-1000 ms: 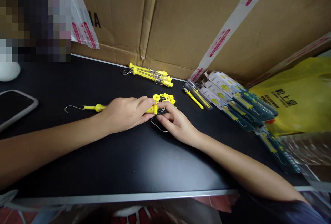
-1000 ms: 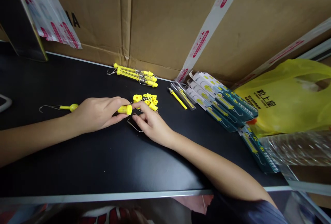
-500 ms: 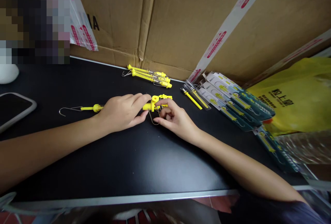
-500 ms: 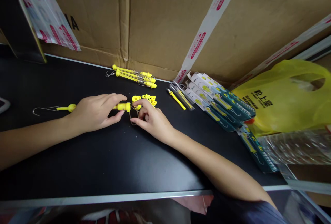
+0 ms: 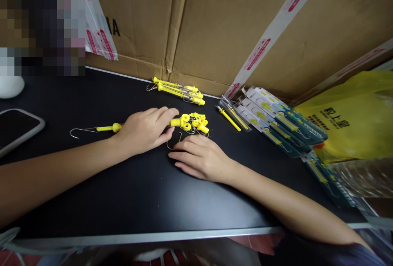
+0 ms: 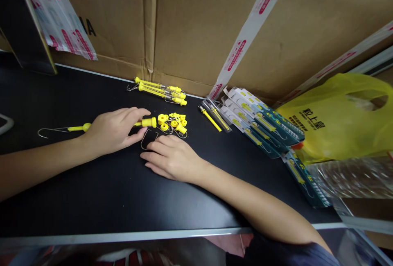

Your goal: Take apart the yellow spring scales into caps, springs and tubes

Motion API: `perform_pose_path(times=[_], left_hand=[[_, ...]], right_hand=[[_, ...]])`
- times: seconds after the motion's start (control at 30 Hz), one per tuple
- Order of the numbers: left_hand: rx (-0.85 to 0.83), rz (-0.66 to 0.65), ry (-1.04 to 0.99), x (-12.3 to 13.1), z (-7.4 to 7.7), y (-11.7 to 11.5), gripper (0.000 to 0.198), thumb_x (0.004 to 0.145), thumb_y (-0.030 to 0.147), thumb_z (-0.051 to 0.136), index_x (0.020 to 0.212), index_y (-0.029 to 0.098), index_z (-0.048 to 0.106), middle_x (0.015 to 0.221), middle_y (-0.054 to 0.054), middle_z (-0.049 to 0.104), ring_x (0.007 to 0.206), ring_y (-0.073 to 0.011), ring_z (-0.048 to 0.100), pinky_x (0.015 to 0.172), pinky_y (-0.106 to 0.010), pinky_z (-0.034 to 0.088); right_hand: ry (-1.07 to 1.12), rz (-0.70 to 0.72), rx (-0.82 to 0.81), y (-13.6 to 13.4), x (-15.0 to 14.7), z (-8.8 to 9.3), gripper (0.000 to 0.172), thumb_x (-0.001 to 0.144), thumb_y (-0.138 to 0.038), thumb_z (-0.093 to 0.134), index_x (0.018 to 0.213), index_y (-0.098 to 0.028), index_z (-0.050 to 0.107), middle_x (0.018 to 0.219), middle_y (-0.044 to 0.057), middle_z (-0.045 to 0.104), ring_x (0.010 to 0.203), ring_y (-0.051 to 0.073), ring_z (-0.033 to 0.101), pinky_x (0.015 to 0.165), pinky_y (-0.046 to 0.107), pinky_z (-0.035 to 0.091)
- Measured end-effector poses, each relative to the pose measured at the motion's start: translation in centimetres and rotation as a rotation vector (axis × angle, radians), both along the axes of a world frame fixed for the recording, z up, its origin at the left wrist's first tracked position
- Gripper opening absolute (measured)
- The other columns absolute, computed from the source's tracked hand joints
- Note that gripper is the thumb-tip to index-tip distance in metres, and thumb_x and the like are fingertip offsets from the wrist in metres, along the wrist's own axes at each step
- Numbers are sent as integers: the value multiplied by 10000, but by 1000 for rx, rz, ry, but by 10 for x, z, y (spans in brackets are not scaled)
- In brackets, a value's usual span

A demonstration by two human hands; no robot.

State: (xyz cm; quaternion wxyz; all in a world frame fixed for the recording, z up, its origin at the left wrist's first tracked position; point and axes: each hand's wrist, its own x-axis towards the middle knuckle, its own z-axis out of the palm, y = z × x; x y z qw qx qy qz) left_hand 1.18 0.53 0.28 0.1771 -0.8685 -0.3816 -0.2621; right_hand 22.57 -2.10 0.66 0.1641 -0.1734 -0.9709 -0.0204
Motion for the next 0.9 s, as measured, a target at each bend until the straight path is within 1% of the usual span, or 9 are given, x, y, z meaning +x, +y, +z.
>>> perform_pose_path(times=[0.1,0.2,0.3,0.4,0.57,0.7,0.9], left_hand=[[-8,-2,-2,0,-1,0,276,864,250,454,1125,166,487,993,-6,639,866,-159,622,672,-257,454],[-11,-3,3,0,-1,-1,276,854,230,453,1119,166,494,999,-9,635,879,-165,619,690,-261,459],[-1,-7,10,1,-1,-1,274,854,230,454,1115,162,498,997,-12,636,878,-167,621,686,-263,464],[7,-11,19,2,-1,-1,276,852,233,457,1114,159,501,995,-18,635,871,-170,622,674,-266,467],[-17,-24,29,1,-2,-2,277,854,231,454,1119,162,502,982,-23,634,877,-174,619,683,-267,472],[-17,-28,29,2,-3,-2,270,856,233,456,1113,163,504,974,-22,633,872,-176,619,691,-268,478],[-40,-50,35,3,-3,-2,281,856,218,453,1127,155,498,997,-31,627,900,-177,613,736,-269,484]], right_hand=[[-46,-37,39,-2,-3,-2,316,922,-278,451,1162,-132,598,1081,89,649,938,198,566,800,341,486],[-69,-95,40,1,-3,-2,342,931,-259,421,1194,-111,580,1131,100,634,997,214,558,880,360,478],[-94,-135,32,5,-2,-2,357,938,-241,389,1232,-121,552,1195,107,603,1086,227,526,956,387,442],[-126,-165,22,8,-1,-2,383,942,-267,381,1268,-121,520,1251,107,565,1146,239,487,1004,408,395],[-154,-258,60,11,3,-3,410,939,-305,391,1300,-138,492,1241,114,559,1187,256,433,1014,440,344],[-161,-340,103,15,6,-4,404,923,-319,422,1264,-130,529,1171,129,565,1120,269,445,1000,451,340],[-118,-358,113,19,9,-6,313,902,-257,455,1155,-125,584,1180,143,546,1106,277,436,968,442,372]])
